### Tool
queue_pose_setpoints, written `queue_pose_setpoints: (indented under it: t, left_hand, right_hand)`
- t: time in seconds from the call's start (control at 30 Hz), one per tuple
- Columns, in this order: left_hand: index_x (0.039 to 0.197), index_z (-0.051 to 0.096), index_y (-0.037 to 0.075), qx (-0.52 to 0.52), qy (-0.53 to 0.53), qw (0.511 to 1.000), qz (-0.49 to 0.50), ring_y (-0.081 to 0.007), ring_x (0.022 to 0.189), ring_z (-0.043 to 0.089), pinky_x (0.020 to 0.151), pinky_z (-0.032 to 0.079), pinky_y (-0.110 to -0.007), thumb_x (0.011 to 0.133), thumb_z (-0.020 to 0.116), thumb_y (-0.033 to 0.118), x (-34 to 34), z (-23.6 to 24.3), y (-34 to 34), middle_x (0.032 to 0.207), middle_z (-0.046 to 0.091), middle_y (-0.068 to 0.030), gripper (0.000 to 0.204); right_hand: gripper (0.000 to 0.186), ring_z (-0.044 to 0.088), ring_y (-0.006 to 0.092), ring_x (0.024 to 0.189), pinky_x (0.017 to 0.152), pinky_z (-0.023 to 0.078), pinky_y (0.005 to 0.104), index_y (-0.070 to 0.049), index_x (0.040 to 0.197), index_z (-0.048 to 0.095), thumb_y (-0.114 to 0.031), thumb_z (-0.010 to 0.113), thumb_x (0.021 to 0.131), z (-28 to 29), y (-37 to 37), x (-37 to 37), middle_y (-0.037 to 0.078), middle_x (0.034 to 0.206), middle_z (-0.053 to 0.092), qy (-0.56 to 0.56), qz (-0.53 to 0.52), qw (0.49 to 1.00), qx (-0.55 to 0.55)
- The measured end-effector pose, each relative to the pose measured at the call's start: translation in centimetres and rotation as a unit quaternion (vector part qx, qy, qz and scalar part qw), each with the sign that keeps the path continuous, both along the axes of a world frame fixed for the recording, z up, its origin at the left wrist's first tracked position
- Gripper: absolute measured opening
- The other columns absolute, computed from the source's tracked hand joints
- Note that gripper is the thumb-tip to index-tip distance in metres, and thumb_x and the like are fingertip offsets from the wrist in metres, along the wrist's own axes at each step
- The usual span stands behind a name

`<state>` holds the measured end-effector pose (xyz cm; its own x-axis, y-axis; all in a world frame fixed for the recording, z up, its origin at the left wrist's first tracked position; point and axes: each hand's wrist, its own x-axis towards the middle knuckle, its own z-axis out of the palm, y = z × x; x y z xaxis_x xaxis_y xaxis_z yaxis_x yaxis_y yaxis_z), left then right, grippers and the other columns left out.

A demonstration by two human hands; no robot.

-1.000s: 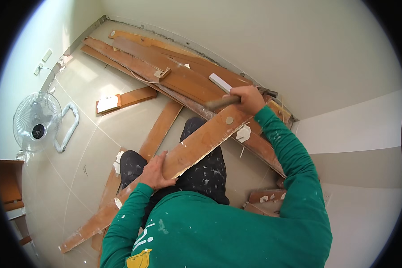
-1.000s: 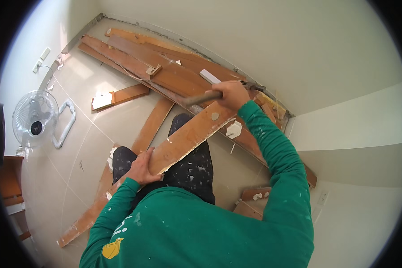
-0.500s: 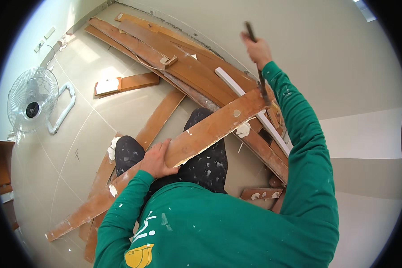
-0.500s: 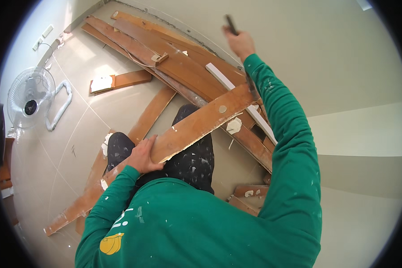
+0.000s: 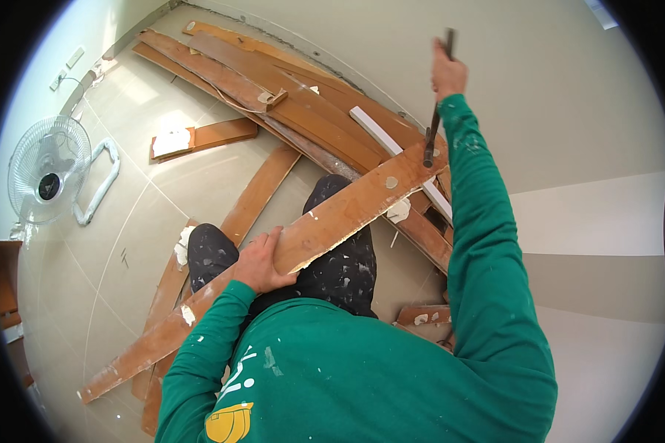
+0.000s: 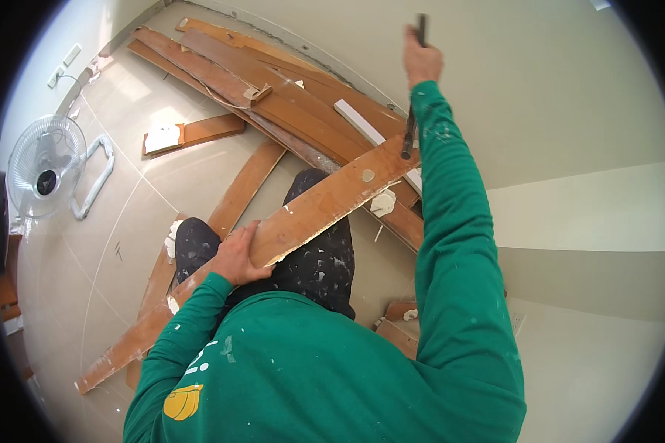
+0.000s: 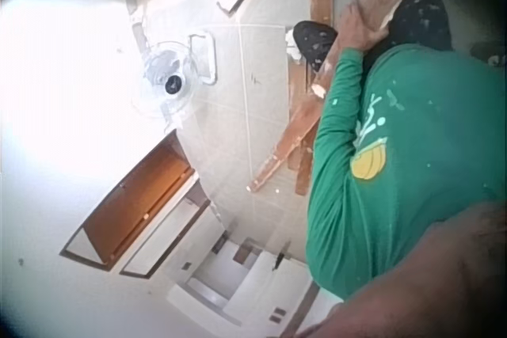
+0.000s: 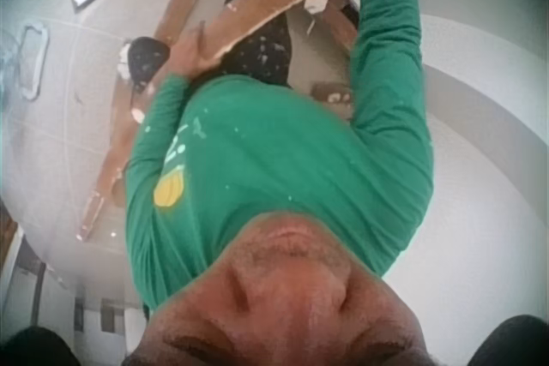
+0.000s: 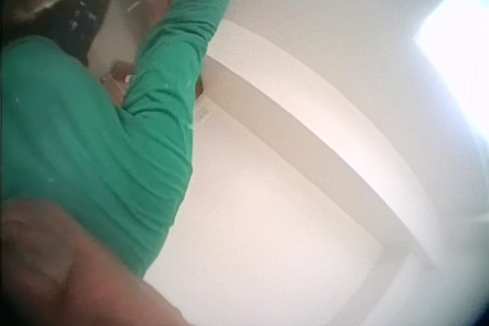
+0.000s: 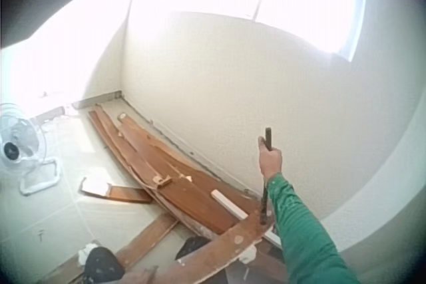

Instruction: The person is repairing wooden planks by removing nails and applying adhesive. They use a hammer to extract nails and apply a white substance to the wood surfaces.

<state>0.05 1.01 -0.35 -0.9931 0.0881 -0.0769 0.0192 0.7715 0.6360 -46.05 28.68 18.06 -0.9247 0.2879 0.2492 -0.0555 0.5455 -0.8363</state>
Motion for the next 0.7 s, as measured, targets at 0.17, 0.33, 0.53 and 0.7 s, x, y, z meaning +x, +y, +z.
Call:
queue_pose_setpoints:
  t: [0.17, 0.33, 0.53, 0.7]
  left_hand:
    - [0.152, 0.043, 0.003, 0.009, -0.015, 1.0, 0.003, -0.0381, 0.109, 0.063, 0.095, 0.054, -0.047, 0.061, 0.086, 0.05, 0.2, 0.3, -0.2, 0.114, 0.062, -0.0194, 0.11]
    - [0.152, 0.043, 0.005, -0.003, -0.021, 1.0, -0.003, -0.0381, 0.11, 0.063, 0.095, 0.054, -0.048, 0.062, 0.086, 0.05, 0.0, -0.3, 0.0, 0.114, 0.062, -0.0197, 0.11]
    - [0.154, 0.041, 0.005, 0.022, -0.072, 0.997, 0.001, -0.0406, 0.117, 0.063, 0.098, 0.053, -0.05, 0.062, 0.087, 0.05, 0.5, -0.1, -0.6, 0.122, 0.063, -0.0221, 0.112]
    - [0.153, 0.04, 0.005, 0.02, -0.063, 0.998, -0.021, -0.043, 0.12, 0.062, 0.1, 0.052, -0.052, 0.062, 0.087, 0.048, -1.0, 0.0, -0.6, 0.129, 0.062, -0.024, 0.111]
  right_hand:
    - [0.054, 0.038, 0.015, 0.042, 0.043, 0.033, 0.0349, -0.012, 0.073, 0.047, -0.055, 0.063, 0.102, 2.8, 6.6, 4.7, 0.0, 0.056, 0.039, 0.041, -0.063, 0.935, -0.346]
    - [0.056, 0.03, 0.014, 0.047, 0.049, 0.031, 0.0328, -0.017, 0.071, 0.038, -0.058, 0.055, 0.105, 1.9, 11.2, 8.8, -0.003, 0.057, 0.027, 0.093, -0.049, 0.888, -0.447]
    - [0.056, 0.029, 0.0161, 0.049, 0.053, 0.031, 0.037, -0.017, 0.071, 0.038, -0.06, 0.048, 0.106, -6.0, 19.8, 9.8, -0.002, 0.058, 0.029, 0.102, -0.045, 0.793, -0.598]
    - [0.061, 0.028, 0.0151, 0.048, 0.051, 0.031, 0.0378, -0.017, 0.066, 0.035, -0.061, 0.036, 0.108, -18.1, 33.1, 13.8, -0.001, 0.054, 0.027, 0.243, -0.245, 0.66, -0.667]
